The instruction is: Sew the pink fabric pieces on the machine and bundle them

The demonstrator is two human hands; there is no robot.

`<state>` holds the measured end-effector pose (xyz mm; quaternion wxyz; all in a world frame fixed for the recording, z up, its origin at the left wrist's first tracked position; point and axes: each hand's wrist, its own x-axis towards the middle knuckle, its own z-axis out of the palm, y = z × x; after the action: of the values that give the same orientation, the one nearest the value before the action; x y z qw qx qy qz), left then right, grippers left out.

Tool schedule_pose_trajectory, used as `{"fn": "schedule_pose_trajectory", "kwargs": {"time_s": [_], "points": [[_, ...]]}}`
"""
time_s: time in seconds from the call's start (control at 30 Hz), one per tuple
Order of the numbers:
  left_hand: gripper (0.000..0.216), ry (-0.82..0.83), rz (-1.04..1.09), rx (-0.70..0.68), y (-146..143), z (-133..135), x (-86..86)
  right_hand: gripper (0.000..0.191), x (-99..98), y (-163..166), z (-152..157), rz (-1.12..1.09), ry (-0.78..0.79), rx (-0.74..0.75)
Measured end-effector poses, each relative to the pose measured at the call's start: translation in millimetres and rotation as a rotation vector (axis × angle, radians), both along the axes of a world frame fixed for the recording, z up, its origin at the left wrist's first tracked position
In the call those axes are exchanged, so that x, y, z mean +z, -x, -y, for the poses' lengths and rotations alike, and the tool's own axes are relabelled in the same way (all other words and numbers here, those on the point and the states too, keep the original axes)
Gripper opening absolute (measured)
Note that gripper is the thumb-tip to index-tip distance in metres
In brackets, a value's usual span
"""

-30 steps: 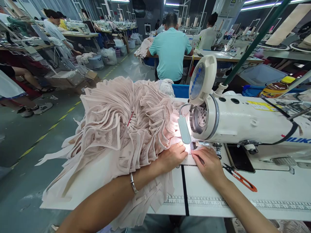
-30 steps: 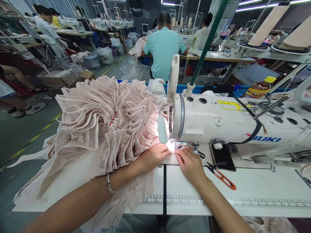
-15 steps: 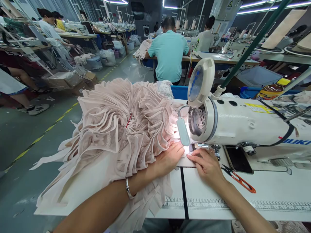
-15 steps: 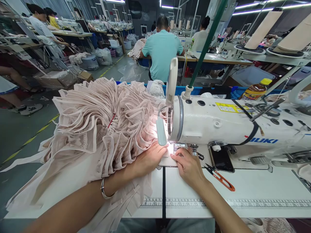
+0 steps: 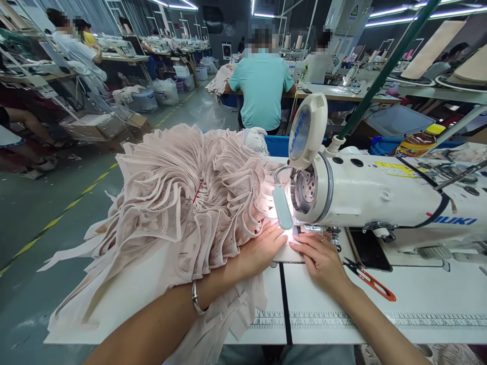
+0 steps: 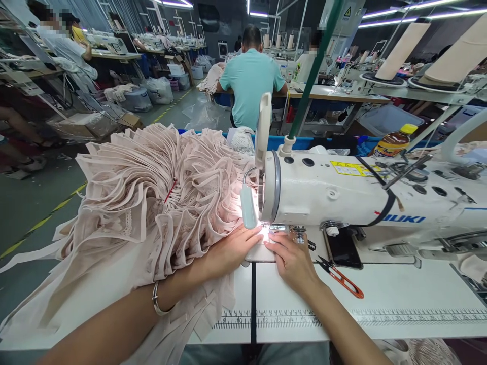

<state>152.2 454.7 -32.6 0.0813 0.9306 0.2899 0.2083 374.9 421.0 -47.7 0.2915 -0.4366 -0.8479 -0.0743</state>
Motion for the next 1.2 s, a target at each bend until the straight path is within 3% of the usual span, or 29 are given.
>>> {"fn": "schedule_pose_trajectory", "kwargs": {"time_s": [0.2,0.37,0.6,0.97,1.2], "points": [[0.03,-0.029,0.007,0.015,-1.0,-4.5,-5.7,0.036,-1.2,-0.1,-0.6,0.01,0.047,-0.005],[0.024,0.039,0.028,0.022,-4.6,-5.2,0.7,0.042,-1.2,1.0,-1.0,0.079,0.089,-0.076],[0.021,0.069,-0.018,0.162,-3.2,-0.9,7.0,0.046,-2.3,1.4,-6.2,0.178,0.159,-0.122],[0.025,-0.039,-0.104,0.146,-2.5,-1.6,4.5,0.059,-6.1,3.5,-7.7,0.36,0.199,-0.177],[0.021,0.002,-0.151,0.142,-2.1,2.4,18.0,0.06,2.7,6.1,-8.8,0.343,0.291,-0.219]]}}
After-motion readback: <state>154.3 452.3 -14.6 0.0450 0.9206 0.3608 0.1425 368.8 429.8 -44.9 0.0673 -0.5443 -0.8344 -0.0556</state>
